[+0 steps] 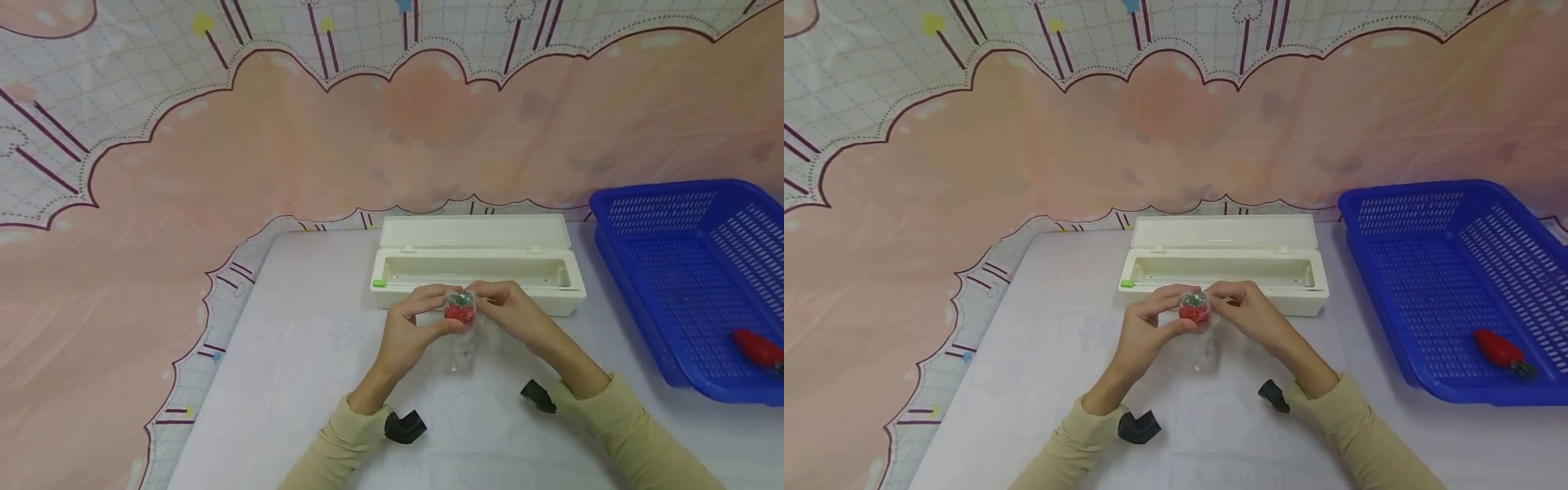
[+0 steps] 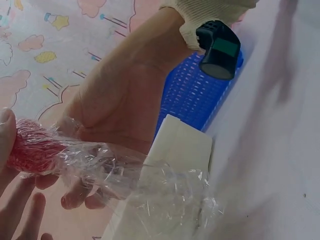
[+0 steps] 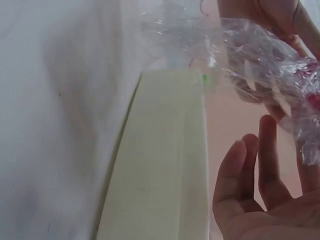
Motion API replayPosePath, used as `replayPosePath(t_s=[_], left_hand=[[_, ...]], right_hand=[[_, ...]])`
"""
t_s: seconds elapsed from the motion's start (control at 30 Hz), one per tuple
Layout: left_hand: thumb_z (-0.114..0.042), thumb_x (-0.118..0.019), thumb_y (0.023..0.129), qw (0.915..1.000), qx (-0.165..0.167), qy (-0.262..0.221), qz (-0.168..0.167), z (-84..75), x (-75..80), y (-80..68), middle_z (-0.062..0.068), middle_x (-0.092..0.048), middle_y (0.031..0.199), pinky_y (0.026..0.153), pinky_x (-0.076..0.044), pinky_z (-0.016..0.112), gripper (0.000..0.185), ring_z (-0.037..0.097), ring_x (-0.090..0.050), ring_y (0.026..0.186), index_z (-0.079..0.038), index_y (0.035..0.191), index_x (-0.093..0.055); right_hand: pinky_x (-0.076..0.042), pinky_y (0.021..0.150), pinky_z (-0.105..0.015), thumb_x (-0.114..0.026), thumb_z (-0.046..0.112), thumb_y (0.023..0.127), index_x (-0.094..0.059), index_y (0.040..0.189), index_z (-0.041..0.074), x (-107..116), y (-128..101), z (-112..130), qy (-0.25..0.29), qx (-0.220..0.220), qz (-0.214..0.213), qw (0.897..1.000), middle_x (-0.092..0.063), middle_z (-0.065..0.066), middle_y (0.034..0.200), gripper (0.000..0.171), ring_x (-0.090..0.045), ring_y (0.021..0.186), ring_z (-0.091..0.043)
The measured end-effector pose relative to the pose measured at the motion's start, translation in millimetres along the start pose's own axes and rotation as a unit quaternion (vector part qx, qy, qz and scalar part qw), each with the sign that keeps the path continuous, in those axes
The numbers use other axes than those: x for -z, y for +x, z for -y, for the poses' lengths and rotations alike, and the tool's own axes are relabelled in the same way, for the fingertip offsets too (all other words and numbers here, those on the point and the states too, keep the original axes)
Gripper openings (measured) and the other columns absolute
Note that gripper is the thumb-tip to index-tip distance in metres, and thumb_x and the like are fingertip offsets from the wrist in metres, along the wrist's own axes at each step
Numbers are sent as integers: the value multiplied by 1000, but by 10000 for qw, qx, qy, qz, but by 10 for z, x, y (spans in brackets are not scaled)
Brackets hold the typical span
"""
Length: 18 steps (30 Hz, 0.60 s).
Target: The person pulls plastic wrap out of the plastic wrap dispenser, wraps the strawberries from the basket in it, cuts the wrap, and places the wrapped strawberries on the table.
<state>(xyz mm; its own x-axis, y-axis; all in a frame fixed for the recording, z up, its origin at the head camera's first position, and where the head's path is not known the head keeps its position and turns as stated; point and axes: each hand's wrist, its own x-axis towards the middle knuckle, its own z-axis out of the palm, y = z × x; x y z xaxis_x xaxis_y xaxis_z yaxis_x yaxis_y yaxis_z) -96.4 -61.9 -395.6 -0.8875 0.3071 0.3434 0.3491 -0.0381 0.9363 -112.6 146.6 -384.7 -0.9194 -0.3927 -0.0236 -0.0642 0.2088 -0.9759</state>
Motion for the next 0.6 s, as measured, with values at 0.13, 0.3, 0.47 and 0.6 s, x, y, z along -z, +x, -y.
replayPosePath(t_s=[0.13,0.3,0.47,0.6], left_hand=[[-41,-78,77,9999,68,-95,-67,-12,9,-9,15,-69,121,109,-42,37,59,20,-59,122,2,116,-71],[-41,-77,79,9996,69,-182,-187,-21,6,-6,16,-70,120,107,-44,38,58,20,-60,120,3,117,-70],[-39,-78,79,9984,16,-471,-306,-40,-12,19,20,-68,115,105,-47,40,58,18,-61,114,6,114,-70],[-32,-80,81,9980,47,-508,-364,-60,-6,41,21,-67,113,102,-49,35,51,16,-63,109,7,113,-70]], right_hand=[[-30,111,-65,-54,18,103,-67,123,-3,-26,-14,7,92,-158,96,9998,-62,-18,133,32,-51,132,-36],[-28,110,-69,-50,21,105,-68,120,-3,-77,-30,25,50,-425,36,9991,-63,-17,133,33,-50,133,-36],[-42,103,-55,-45,19,105,-72,113,-2,-123,-31,25,-38,-456,33,9989,-71,-12,118,34,-61,112,-24],[-47,93,-41,-43,17,105,-71,113,-2,-130,-29,21,-197,-256,-141,9994,-72,-10,112,34,-62,100,-16]])
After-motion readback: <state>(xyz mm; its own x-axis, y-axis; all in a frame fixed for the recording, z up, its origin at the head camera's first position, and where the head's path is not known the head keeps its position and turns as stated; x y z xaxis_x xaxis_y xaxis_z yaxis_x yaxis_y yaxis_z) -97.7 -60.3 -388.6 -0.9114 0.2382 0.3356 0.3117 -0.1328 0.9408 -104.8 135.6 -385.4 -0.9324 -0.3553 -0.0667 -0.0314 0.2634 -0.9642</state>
